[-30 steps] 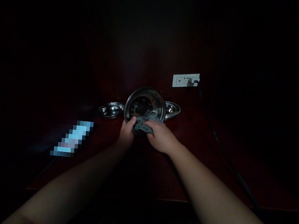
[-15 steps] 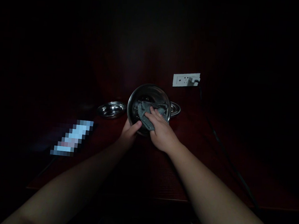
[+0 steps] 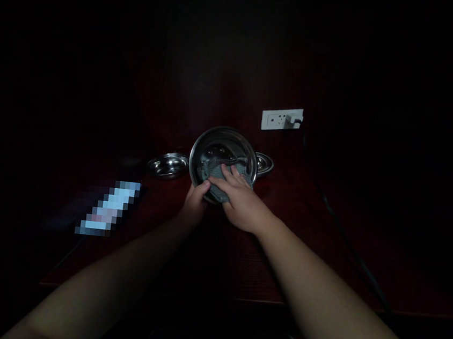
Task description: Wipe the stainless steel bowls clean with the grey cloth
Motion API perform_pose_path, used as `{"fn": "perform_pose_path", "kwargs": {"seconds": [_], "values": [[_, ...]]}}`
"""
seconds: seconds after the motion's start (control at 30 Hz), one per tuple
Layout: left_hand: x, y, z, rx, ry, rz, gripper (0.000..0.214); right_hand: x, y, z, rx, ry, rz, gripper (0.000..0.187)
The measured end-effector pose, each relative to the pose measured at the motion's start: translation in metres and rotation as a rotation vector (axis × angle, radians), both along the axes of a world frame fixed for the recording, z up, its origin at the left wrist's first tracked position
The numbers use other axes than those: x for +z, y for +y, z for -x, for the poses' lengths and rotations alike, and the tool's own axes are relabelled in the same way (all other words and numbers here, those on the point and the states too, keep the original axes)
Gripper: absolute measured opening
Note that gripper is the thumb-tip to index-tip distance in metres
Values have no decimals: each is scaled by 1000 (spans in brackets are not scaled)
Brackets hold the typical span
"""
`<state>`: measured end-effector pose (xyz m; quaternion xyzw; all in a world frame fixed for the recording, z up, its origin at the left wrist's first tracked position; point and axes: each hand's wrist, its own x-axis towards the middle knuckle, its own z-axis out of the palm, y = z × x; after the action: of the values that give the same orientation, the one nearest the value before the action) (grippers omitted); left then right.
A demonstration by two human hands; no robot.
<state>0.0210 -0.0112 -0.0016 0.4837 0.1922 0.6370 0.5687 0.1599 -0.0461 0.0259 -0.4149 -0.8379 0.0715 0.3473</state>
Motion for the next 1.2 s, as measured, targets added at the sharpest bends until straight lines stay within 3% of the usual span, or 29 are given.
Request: {"fn": "perform_pose_path", "kwargs": {"seconds": [0.27, 0.4, 0.8, 1.2], "values": [[2, 7, -3, 62, -123, 142, 46, 0, -1, 0, 75, 1, -2, 62], [2, 7, -3, 50, -124, 138, 49, -1, 0, 0, 45, 13, -5, 65], [4, 4, -2, 115, -124, 110, 43, -2, 2, 2, 21, -107, 3, 50], [4, 4, 0, 140, -93, 85, 38, -3, 4, 4, -39, -8, -75, 32]]}}
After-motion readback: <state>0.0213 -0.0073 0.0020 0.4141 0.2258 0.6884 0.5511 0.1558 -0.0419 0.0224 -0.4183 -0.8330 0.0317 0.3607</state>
